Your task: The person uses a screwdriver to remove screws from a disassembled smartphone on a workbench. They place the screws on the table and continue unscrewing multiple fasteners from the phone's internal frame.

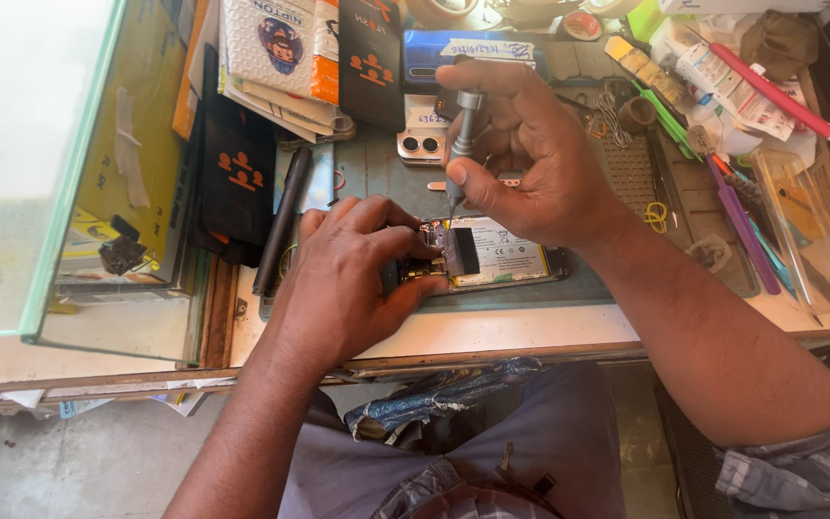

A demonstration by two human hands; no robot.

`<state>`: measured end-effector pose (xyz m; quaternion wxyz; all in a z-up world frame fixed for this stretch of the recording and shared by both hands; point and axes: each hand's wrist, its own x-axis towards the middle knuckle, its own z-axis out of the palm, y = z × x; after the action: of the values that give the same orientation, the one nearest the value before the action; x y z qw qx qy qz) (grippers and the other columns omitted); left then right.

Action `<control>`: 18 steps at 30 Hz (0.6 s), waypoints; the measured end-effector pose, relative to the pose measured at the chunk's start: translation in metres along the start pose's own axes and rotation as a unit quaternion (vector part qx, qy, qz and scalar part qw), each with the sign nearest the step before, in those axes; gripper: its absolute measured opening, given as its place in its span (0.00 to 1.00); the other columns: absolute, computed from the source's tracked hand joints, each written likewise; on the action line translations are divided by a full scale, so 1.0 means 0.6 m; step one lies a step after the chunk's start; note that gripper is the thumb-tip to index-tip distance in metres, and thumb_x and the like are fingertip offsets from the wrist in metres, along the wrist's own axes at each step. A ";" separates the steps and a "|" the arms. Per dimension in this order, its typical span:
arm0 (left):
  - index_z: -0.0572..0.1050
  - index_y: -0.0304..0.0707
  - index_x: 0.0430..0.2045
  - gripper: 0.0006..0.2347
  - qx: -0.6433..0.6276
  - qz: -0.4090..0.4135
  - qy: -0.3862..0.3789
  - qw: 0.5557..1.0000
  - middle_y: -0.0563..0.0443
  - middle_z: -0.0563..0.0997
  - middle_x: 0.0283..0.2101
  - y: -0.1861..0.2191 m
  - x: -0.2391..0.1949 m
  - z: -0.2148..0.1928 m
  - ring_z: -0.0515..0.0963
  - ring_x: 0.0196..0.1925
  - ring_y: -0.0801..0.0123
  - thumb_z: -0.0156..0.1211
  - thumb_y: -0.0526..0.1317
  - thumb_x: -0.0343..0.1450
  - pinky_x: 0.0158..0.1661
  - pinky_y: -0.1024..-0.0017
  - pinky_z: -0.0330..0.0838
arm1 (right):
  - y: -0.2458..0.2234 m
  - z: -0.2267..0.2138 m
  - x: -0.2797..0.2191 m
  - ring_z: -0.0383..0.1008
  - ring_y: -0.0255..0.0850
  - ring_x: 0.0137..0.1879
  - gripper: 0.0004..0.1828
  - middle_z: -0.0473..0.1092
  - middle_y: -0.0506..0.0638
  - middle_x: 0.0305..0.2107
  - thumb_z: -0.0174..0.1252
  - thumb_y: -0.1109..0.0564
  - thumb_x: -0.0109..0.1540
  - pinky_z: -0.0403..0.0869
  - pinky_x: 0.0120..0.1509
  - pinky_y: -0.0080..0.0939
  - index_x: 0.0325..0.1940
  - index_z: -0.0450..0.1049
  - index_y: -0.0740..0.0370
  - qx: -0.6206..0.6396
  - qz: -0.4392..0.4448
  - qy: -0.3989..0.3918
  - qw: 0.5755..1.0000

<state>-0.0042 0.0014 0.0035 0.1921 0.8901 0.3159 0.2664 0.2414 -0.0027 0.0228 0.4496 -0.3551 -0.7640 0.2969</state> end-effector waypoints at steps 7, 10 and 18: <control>0.79 0.44 0.36 0.09 -0.005 -0.006 0.059 0.998 0.53 0.82 0.37 -0.009 -0.006 0.008 0.77 0.45 0.58 0.70 0.43 0.67 0.48 0.59 0.63 | -0.010 0.014 0.004 0.78 0.31 0.48 0.31 0.74 0.51 0.46 0.64 0.63 0.69 0.81 0.50 0.29 0.73 0.58 0.62 0.007 0.011 -0.007 1.000; 0.79 0.45 0.37 0.08 -0.010 0.003 0.067 0.998 0.53 0.82 0.37 -0.009 -0.006 0.009 0.77 0.44 0.58 0.69 0.42 0.67 0.47 0.59 0.63 | -0.013 0.022 0.005 0.78 0.31 0.47 0.33 0.74 0.50 0.44 0.65 0.62 0.69 0.80 0.48 0.29 0.75 0.59 0.61 0.009 0.028 -0.005 1.000; 0.80 0.44 0.37 0.07 -0.003 -0.003 0.077 0.997 0.52 0.83 0.37 -0.009 -0.006 0.012 0.77 0.44 0.57 0.67 0.40 0.69 0.47 0.59 0.63 | -0.009 0.022 0.005 0.80 0.33 0.51 0.33 0.75 0.51 0.47 0.65 0.62 0.70 0.81 0.52 0.30 0.76 0.57 0.61 0.016 0.023 -0.006 1.000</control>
<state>-0.0048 0.0017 -0.0063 0.1704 0.8654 0.3318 0.3346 0.2273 -0.0052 0.0226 0.4438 -0.3639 -0.7531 0.3215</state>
